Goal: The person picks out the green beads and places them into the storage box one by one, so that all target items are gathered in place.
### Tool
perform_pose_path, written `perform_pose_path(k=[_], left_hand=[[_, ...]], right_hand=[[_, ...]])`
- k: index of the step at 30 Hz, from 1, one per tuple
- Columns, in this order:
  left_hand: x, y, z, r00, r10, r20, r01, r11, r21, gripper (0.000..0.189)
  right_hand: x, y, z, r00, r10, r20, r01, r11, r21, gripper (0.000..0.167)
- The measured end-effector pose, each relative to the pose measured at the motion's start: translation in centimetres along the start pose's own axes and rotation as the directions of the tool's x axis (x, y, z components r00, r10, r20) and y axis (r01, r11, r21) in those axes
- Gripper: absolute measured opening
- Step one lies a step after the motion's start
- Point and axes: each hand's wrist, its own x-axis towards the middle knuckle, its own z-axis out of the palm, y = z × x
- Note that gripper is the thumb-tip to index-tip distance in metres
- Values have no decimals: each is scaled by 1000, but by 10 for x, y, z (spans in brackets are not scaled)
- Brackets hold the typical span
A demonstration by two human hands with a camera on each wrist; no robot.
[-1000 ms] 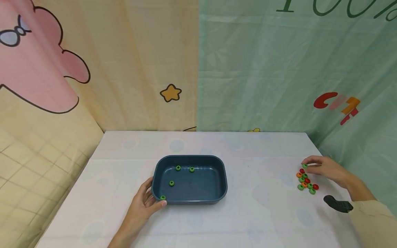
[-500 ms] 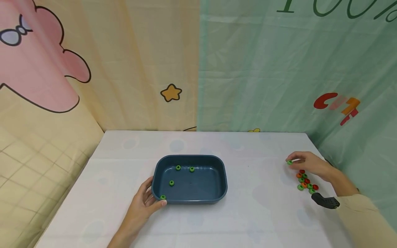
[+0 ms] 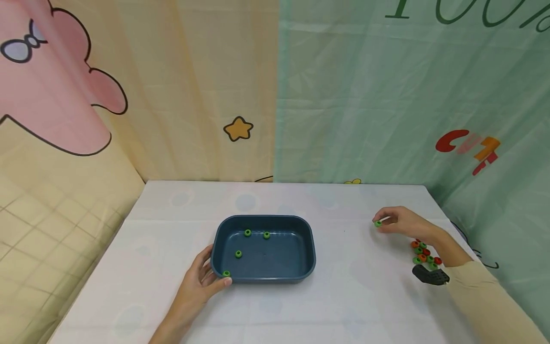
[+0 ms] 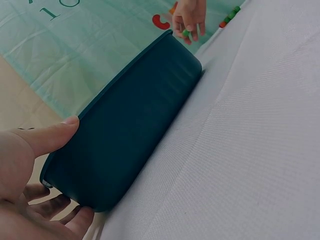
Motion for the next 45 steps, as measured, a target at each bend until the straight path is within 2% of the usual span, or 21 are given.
perform_pose_path(k=[7,13,27,45], left_hand=[[0,1,0,1000,-14,4,14,1000,-16,95],[0,3,-1,1000,-23,9,23,1000,-20,95],[2,2,-1,1000,1,9,0,1000,-18,93],[1,1,-1,1000,-28,12,28,999,-25,94]], right_hand=[[14,-13,8,997,-56,48,55,998,11,29],[24,-29,16,994,-59,90,58,998,14,28],[42,-62,36,980,-125,154,122,992,23,24],[62,-102,53,946,-229,232,226,973,38,19]])
